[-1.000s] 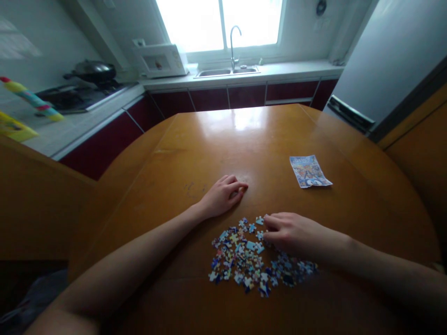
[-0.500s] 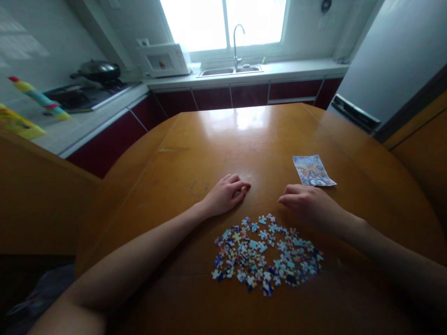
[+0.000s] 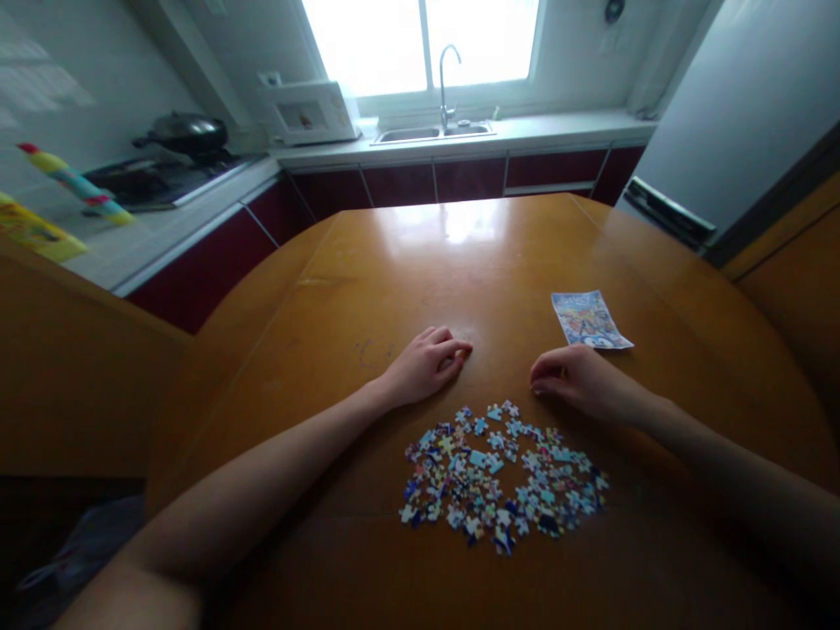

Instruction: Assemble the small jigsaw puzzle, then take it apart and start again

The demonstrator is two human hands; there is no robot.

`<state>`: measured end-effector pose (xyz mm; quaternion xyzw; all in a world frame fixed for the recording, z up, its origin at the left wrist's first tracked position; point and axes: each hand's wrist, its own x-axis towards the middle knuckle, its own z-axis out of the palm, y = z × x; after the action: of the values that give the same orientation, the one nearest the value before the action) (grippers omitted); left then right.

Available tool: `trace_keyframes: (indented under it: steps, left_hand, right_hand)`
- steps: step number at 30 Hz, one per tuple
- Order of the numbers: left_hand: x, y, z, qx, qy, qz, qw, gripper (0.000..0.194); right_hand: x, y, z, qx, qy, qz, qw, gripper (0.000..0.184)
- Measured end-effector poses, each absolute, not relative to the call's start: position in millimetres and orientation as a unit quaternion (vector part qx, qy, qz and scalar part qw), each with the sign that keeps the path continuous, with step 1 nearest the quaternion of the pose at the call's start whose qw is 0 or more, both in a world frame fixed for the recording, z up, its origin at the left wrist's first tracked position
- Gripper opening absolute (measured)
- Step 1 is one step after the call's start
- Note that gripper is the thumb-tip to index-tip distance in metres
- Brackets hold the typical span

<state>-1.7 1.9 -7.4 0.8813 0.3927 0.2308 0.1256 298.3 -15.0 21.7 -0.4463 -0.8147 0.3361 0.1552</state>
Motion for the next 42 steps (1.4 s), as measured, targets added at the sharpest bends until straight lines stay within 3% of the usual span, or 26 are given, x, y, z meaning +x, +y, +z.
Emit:
trace_keyframes:
  steps: [5, 13, 21, 31, 42]
  left_hand:
    - [-1, 2, -7, 0.882, 0.390, 0.233, 0.126, 0.026]
    - [0, 1, -4, 0.879, 0.393, 0.236, 0.129, 0.028]
    - [-1, 1, -5, 0.882, 0.392, 0.233, 0.123, 0.027]
    - [-2, 2, -7, 0.881, 0.390, 0.237, 0.126, 0.027]
    - [0, 0, -2, 0.880, 0.393, 0.233, 0.127, 0.026]
  right_hand:
    - [299, -12, 12, -0.419, -0.849, 0.277, 0.162, 0.010]
    - [299, -15, 12, -0.428, -0.842, 0.289, 0.156, 0.013]
    - [295, -15, 19, -0.449, -0.830, 0.250, 0.217, 0.019]
    - [294, -11, 11, -0.454, -0.829, 0.252, 0.208, 0.018]
    - [298, -22, 34, -0.332, -0.900, 0.270, 0.080, 0.017]
